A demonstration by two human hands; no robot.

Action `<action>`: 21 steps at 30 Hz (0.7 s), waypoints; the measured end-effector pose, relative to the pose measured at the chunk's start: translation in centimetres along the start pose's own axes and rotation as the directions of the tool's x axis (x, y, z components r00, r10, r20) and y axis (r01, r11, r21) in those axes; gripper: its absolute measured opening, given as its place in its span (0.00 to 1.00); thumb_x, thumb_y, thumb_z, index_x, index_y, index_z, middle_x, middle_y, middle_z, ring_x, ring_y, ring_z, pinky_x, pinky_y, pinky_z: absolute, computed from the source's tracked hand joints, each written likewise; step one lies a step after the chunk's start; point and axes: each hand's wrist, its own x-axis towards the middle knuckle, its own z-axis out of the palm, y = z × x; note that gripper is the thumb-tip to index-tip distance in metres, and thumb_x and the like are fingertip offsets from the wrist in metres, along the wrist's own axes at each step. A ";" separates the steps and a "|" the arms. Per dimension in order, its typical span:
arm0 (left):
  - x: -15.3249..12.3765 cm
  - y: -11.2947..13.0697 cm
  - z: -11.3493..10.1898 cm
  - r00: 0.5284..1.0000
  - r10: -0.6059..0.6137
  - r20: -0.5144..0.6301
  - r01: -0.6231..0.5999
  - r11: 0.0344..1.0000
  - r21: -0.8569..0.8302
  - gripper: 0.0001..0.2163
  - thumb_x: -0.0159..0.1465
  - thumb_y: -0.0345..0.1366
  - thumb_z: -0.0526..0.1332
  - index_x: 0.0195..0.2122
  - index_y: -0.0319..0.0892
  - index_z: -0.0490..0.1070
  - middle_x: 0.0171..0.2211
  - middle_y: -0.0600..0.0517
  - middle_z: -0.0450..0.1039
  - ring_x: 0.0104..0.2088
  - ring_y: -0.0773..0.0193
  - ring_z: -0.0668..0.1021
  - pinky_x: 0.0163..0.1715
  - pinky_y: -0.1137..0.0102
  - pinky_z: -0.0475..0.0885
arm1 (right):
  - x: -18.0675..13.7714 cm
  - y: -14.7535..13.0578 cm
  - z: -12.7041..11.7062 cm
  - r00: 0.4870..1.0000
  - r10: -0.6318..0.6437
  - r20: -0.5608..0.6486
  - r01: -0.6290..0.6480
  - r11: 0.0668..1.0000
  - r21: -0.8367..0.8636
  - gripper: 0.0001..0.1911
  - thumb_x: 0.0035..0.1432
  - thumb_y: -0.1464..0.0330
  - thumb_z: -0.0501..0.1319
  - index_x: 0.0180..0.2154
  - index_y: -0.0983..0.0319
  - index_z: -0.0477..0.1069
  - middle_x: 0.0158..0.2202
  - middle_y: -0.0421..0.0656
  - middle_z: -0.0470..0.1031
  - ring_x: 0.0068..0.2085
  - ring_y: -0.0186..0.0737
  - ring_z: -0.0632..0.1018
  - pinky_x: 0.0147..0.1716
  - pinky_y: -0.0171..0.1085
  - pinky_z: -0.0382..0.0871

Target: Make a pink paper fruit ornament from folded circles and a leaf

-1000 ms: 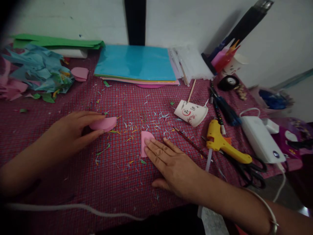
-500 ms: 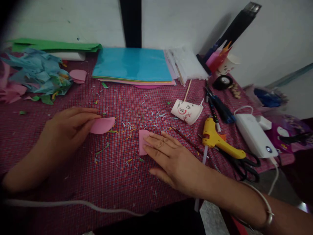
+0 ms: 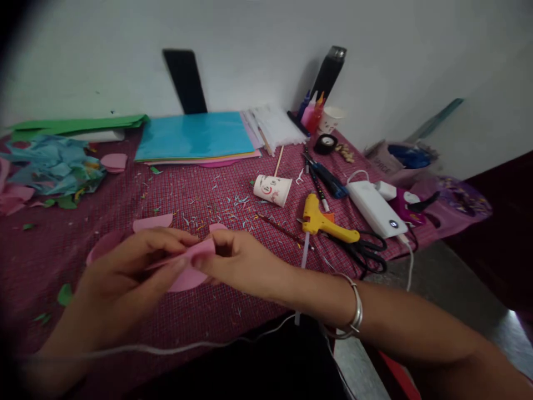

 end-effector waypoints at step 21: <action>-1.8 -0.6 4.1 0.505 -0.008 0.863 -0.043 0.998 0.035 0.08 0.55 0.21 0.63 0.26 0.42 0.71 0.27 0.59 0.71 0.29 0.73 0.73 0.29 0.79 0.65 | -9.8 3.5 -18.2 0.905 -0.408 -0.119 -0.156 -0.057 -0.986 0.29 0.56 0.72 0.58 0.59 0.65 0.59 0.55 0.61 0.67 0.54 0.61 0.71 0.54 0.55 0.64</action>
